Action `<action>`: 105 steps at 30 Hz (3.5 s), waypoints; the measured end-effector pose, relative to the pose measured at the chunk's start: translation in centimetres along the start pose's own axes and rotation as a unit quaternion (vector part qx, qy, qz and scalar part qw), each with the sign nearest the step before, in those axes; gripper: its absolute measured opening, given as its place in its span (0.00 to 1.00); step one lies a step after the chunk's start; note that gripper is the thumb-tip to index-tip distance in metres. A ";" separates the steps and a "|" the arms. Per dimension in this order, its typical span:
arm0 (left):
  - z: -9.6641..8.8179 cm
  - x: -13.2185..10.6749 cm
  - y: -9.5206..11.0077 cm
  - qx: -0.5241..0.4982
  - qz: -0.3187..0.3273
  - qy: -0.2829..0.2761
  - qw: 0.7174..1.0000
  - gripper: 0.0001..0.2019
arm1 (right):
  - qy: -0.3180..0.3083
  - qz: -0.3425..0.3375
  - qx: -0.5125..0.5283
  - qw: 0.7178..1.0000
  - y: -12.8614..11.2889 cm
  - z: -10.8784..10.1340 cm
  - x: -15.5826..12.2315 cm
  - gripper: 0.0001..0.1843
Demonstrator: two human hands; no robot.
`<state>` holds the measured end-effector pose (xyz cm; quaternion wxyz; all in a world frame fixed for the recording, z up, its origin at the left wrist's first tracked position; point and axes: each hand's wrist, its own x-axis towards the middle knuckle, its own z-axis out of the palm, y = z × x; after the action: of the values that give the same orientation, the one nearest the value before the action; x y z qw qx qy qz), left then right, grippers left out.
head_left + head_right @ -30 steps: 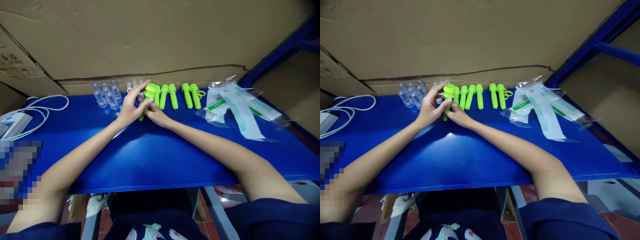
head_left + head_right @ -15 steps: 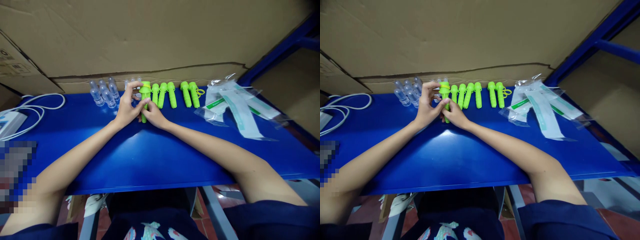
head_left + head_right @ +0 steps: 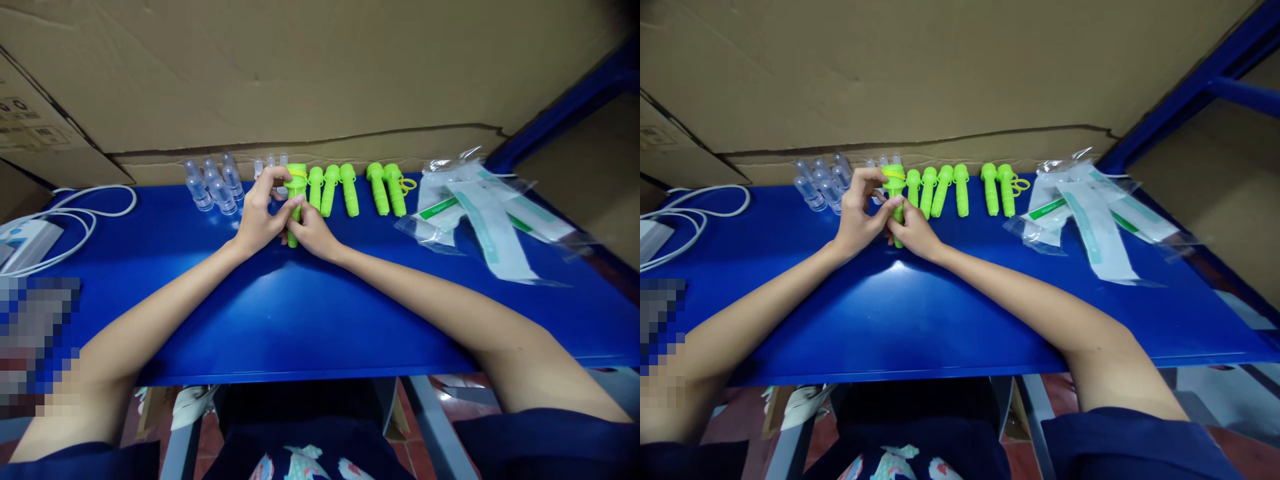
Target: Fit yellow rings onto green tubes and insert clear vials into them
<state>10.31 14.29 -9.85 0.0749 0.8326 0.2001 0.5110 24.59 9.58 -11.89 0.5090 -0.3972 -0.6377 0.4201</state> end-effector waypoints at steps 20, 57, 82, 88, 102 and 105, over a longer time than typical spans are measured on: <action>-4.5 3.0 0.3 0.239 0.023 -0.070 0.968 0.16 | 0.090 0.029 -0.066 0.993 -1.4 0.3 -0.7 0.08; -2.8 2.4 -0.5 0.161 0.051 -0.047 0.984 0.15 | 0.123 0.006 -0.110 0.986 -1.5 0.3 -1.2 0.09; -4.1 3.4 0.2 0.178 0.057 -0.115 0.976 0.14 | 0.112 0.080 -0.037 0.990 -1.8 0.3 -0.8 0.09; -4.1 3.3 -0.7 0.167 0.050 -0.075 0.982 0.13 | 0.119 0.096 -0.030 0.988 -1.9 0.3 -0.6 0.08; -4.0 4.3 3.7 0.100 -0.217 -0.176 0.955 0.17 | 0.083 0.017 0.100 0.991 -1.1 0.5 -0.7 0.33; -3.9 4.1 3.2 0.091 -0.190 -0.168 0.963 0.18 | 0.103 0.017 0.099 0.990 -1.3 0.5 -0.7 0.29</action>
<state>9.29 12.77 -3.63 0.1269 0.8564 0.3852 0.3195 24.11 8.46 -10.98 0.6014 -0.3966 -0.5309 0.4463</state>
